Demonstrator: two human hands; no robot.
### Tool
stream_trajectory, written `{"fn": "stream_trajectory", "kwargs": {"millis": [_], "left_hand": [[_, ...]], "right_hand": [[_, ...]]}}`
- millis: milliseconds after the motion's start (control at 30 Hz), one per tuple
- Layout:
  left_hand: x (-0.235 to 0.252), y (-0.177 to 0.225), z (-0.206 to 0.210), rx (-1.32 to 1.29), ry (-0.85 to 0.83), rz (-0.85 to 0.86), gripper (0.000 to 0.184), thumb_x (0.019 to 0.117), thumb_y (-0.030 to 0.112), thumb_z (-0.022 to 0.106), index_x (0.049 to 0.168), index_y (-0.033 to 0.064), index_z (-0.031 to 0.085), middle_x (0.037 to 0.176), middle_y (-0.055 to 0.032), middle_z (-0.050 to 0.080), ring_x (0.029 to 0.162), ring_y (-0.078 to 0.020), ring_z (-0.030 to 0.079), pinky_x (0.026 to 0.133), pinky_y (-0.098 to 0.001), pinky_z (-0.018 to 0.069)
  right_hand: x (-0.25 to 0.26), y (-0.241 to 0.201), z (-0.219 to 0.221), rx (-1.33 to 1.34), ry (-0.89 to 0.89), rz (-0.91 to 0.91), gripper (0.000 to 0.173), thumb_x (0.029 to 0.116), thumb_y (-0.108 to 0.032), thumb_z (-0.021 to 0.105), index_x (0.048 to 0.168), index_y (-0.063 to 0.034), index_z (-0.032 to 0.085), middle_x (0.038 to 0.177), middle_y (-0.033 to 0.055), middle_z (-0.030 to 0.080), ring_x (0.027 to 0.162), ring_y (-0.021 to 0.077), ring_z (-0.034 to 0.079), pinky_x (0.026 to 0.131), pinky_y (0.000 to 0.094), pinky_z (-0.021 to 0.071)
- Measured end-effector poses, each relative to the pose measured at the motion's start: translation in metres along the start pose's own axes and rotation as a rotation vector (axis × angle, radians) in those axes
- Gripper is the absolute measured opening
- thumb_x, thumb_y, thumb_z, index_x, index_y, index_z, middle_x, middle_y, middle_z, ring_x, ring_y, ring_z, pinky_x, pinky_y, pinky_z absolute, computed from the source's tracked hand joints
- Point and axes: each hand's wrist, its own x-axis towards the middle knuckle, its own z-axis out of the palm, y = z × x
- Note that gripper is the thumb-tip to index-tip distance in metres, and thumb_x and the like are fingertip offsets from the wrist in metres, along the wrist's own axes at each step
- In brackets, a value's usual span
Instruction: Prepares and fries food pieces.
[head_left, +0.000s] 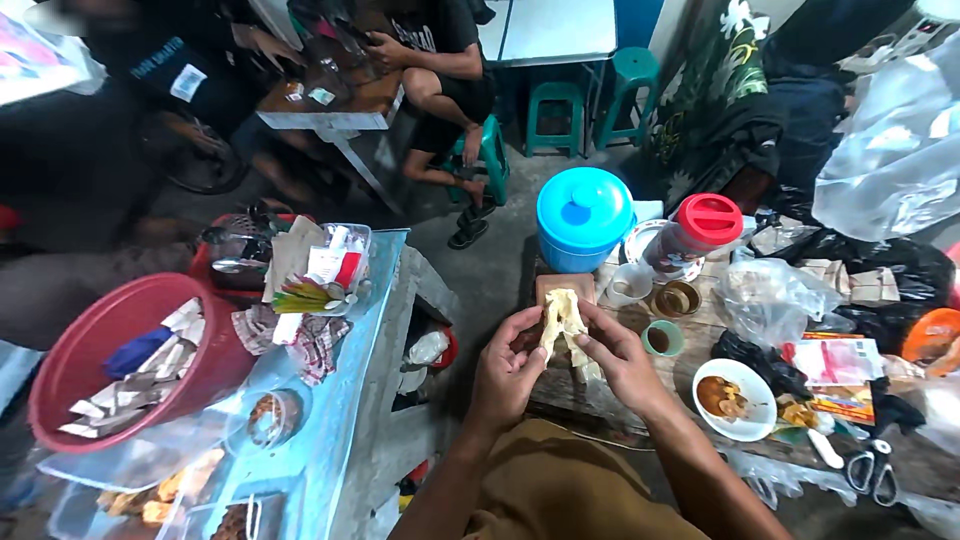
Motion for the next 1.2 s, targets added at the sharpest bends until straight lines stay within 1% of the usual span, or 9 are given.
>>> {"fn": "stream_trajectory", "kwargs": {"millis": [200,367,500,567,633,767,933,1067,1200], "left_hand": [[-0.001,-0.002,-0.004,-0.159,0.054,-0.087,0.047,0.0955,-0.006,0.039,0.142,-0.0072,0.049,0.128,-0.0216,0.064,0.103,-0.0325,0.071,0.08,-0.0461,0.0646],[-0.019,0.005,-0.004,-0.343,0.081,-0.159,0.049,0.0984,-0.001,0.029,0.145,-0.0069,0.044,0.133,-0.0254,0.062,0.107,-0.0384,0.07,0.082,-0.0517,0.063],[-0.044,0.009,0.009,-0.388,0.22,-0.168,0.039,0.1053,0.007,0.046,0.142,-0.0053,0.049,0.128,-0.0248,0.065,0.105,-0.0385,0.071,0.085,-0.052,0.063],[-0.061,0.009,0.016,-0.37,0.315,-0.161,0.042,0.1012,0.007,0.061,0.141,-0.0038,0.052,0.125,-0.0233,0.067,0.103,-0.0376,0.071,0.086,-0.0513,0.0633],[-0.082,0.005,0.027,-0.359,0.413,-0.157,0.045,0.0987,0.005,0.064,0.141,-0.0018,0.053,0.124,-0.0224,0.067,0.103,-0.0371,0.072,0.086,-0.051,0.0632],[-0.134,-0.013,0.064,-0.415,0.631,-0.165,0.04,0.1019,0.006,0.059,0.141,-0.0014,0.054,0.125,-0.0221,0.068,0.105,-0.0368,0.071,0.089,-0.0513,0.0618],[-0.204,-0.045,0.12,-0.725,0.878,-0.15,0.041,0.1059,0.019,0.035,0.138,-0.0003,0.053,0.125,-0.0229,0.067,0.109,-0.0371,0.069,0.089,-0.0543,0.0584],[-0.245,-0.048,0.156,-0.778,1.032,-0.215,0.036,0.1106,0.024,0.039,0.136,0.002,0.053,0.12,-0.0215,0.069,0.104,-0.0366,0.071,0.085,-0.0535,0.0603],[-0.256,-0.052,0.175,-0.734,0.978,-0.274,0.031,0.1118,0.022,0.038,0.134,0.0032,0.047,0.12,-0.0222,0.069,0.1,-0.0389,0.072,0.079,-0.0532,0.0619]], "right_hand": [[0.002,0.006,0.004,0.27,0.001,0.057,0.045,0.1054,-0.014,0.043,0.147,0.0032,0.049,0.122,0.0162,0.069,0.09,0.0234,0.069,0.076,0.0375,0.0606],[-0.006,-0.001,0.009,0.395,-0.018,0.091,0.043,0.1076,-0.022,0.048,0.142,0.0023,0.05,0.117,0.018,0.068,0.088,0.0235,0.069,0.073,0.0364,0.06],[-0.021,0.001,0.005,0.353,-0.061,0.087,0.043,0.1056,-0.022,0.047,0.142,0.0005,0.052,0.119,0.0184,0.07,0.094,0.0251,0.07,0.077,0.0373,0.0608],[-0.029,0.005,0.0,0.315,-0.103,0.078,0.042,0.1056,-0.024,0.048,0.14,-0.0014,0.055,0.12,0.0178,0.07,0.101,0.0265,0.07,0.085,0.0396,0.0606],[-0.038,0.011,-0.008,0.254,-0.118,0.097,0.038,0.1064,-0.027,0.05,0.136,-0.0041,0.058,0.116,0.0127,0.071,0.101,0.0225,0.07,0.086,0.0391,0.0612],[-0.063,0.018,-0.033,0.088,-0.242,0.055,0.028,0.1027,-0.018,0.059,0.125,-0.0018,0.06,0.101,0.0097,0.071,0.083,0.0199,0.071,0.072,0.0372,0.0624],[-0.094,0.036,-0.063,0.038,-0.4,0.113,0.019,0.0996,-0.014,0.064,0.113,-0.0004,0.062,0.092,0.0111,0.07,0.078,0.0213,0.07,0.069,0.0383,0.0625],[-0.121,0.048,-0.081,0.002,-0.429,0.148,0.027,0.0982,-0.018,0.067,0.119,-0.0024,0.061,0.099,0.011,0.072,0.082,0.022,0.072,0.071,0.0383,0.0634],[-0.149,0.052,-0.11,-0.045,-0.367,0.153,0.033,0.099,-0.021,0.066,0.128,-0.0056,0.062,0.107,0.0082,0.073,0.089,0.0202,0.074,0.075,0.038,0.065]]}}
